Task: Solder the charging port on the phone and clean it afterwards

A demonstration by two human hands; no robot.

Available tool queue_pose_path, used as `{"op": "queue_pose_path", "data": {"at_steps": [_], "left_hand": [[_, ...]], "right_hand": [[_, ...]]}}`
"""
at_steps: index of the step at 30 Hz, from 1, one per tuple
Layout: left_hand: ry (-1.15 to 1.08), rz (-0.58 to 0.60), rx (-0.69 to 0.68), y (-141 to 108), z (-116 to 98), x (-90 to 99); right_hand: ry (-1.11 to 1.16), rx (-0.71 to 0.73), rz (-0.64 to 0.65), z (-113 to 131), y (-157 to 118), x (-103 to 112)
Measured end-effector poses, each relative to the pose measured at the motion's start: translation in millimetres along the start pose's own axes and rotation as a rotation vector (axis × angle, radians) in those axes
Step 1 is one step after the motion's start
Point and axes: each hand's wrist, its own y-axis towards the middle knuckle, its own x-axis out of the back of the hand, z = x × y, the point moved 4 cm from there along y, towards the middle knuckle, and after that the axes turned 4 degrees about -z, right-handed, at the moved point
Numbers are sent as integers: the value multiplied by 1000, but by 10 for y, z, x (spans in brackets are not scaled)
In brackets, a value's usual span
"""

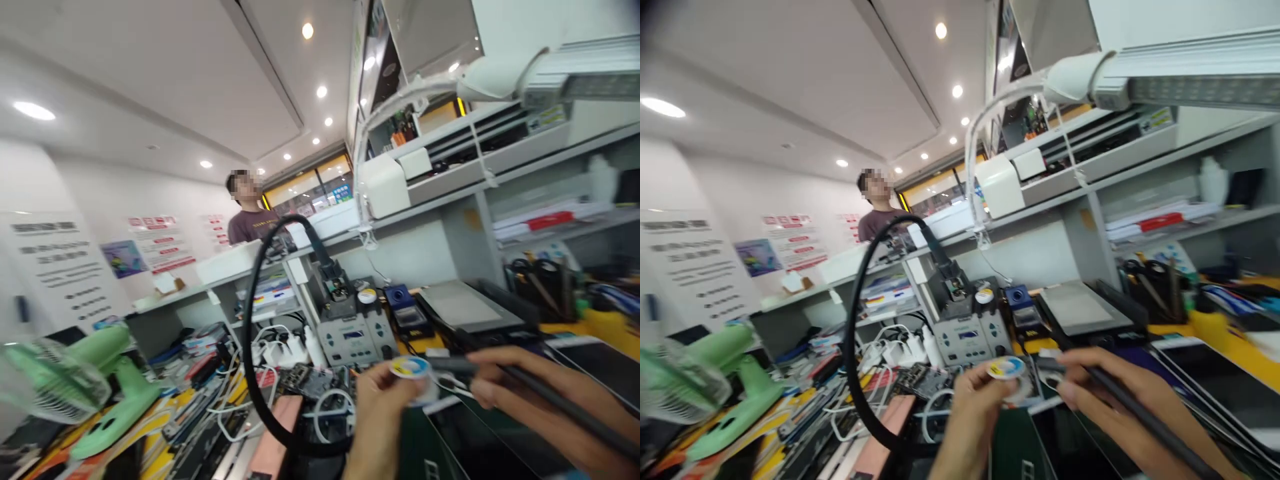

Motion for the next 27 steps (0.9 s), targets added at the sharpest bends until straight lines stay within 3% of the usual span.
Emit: {"op": "queue_pose_path", "data": {"at_steps": [1,4,14,21,27], "left_hand": [[-14,-19,-14,6,-33,44],[-41,-65,-41,25,-106,153],[134,-145,-194,-68,-252,134],[197,-171,-256,-104,-245,93],[306,-188,-303,-149,-216,81]], "right_hand": [[71,-74,82,96,-9,-5],[247,-212,132,237,14,52],[355,-397,127,208,106,250],[347,-413,25,179,128,263],[332,-430,23,109,116,234]]}}
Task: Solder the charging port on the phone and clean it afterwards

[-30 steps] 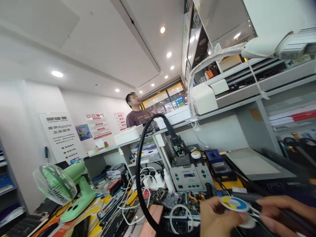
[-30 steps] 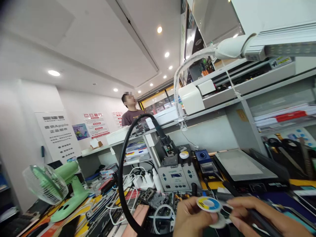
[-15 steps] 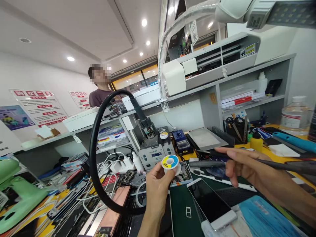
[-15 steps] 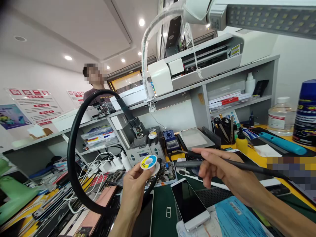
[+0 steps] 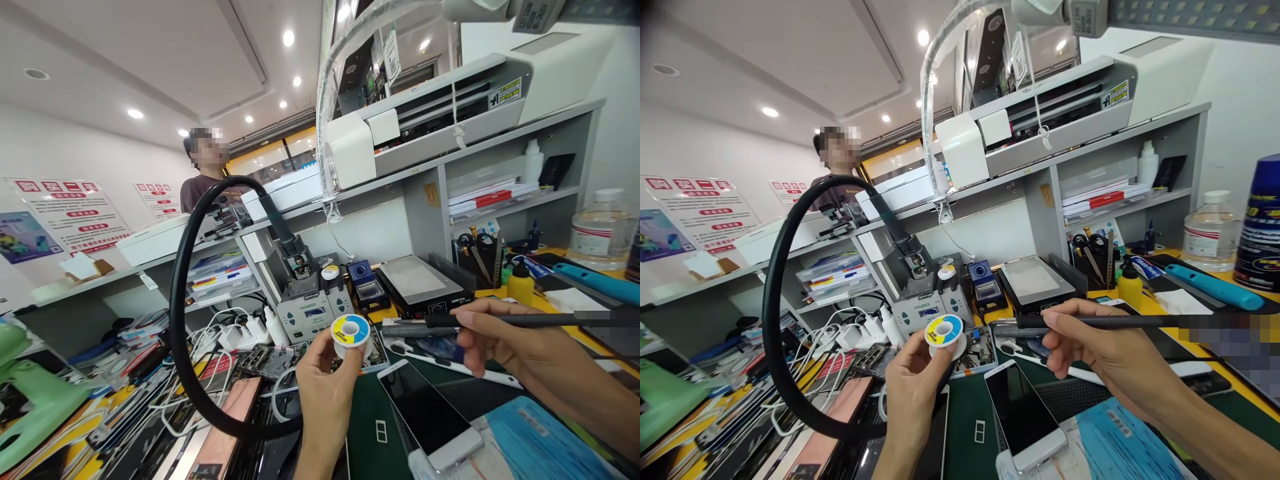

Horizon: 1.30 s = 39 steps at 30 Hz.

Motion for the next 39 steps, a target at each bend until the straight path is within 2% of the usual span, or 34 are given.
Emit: {"op": "queue_pose_path", "data": {"at_steps": [5,9,17,39], "left_hand": [[104,17,-100,-9,4,7],[155,24,-128,-10,6,3],[172,-27,-147,-9,-10,2],[216,-1,-141,1,5,-6]], "right_hand": [[-9,-11,2,-8,-36,-24],[-15,-17,1,3,-47,-36],[-25,-25,22,-33,-40,-21],[-33,-22,47,-26,-36,-55]]}}
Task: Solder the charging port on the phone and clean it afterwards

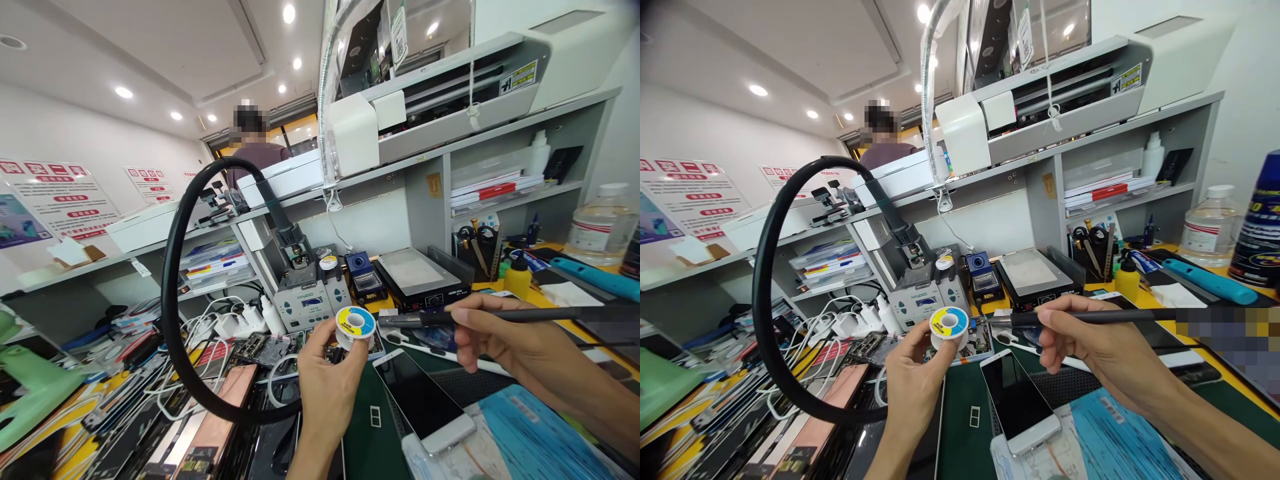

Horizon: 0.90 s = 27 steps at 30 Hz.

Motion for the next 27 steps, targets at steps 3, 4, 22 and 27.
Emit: {"op": "queue_pose_path", "data": {"at_steps": [3,4,22,27], "left_hand": [[-2,5,2,2,-8,-5],[-2,7,2,3,-10,-6],[26,63,39,7,-5,-10],[25,67,36,8,-1,-19]], "right_hand": [[4,-2,5,-2,5,1],[5,-4,8,-4,4,2],[16,-17,40,-46,12,7],[21,-19,33,-29,-17,-3]]}}
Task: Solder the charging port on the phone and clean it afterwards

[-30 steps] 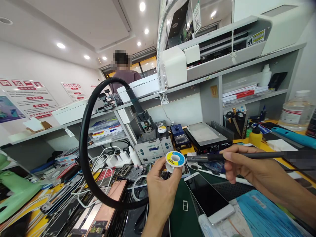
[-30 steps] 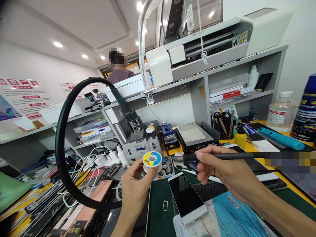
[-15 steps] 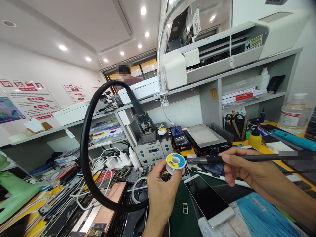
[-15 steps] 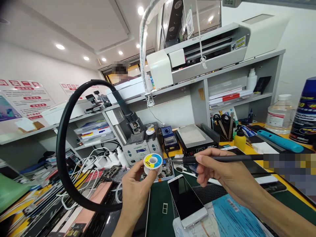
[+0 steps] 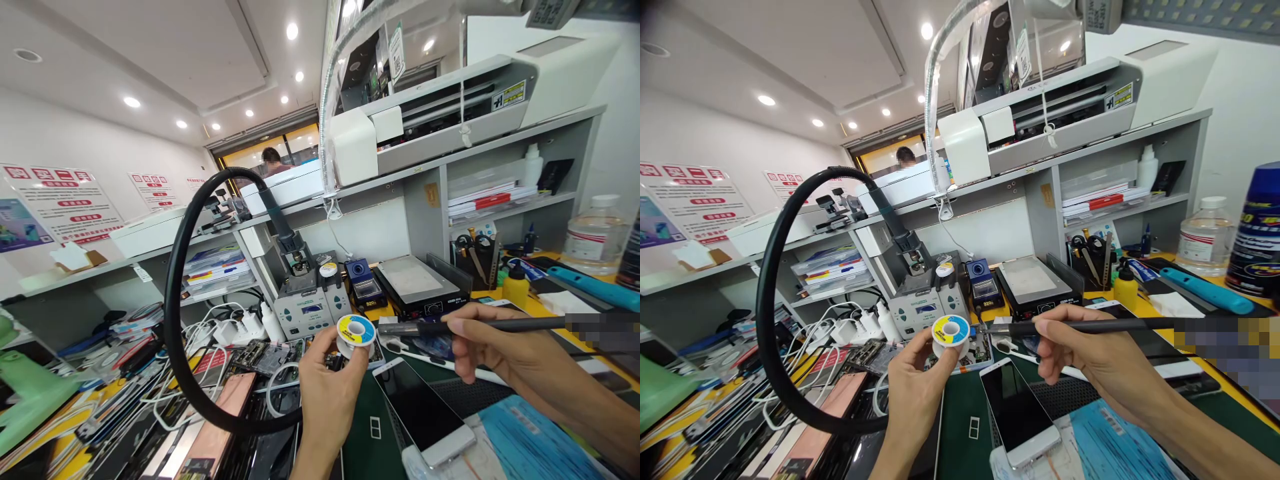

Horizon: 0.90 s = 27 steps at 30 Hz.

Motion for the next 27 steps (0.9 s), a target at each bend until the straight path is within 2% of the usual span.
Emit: {"op": "queue_pose_path", "data": {"at_steps": [12,18,27], "left_hand": [[-22,-16,5,-2,0,-2],[10,32,16,10,19,-4],[4,37,19,-1,42,-5]], "right_hand": [[12,-3,6,5,10,-27],[13,-13,0,37,-17,-60],[10,-14,-2,-25,17,-5]]}}
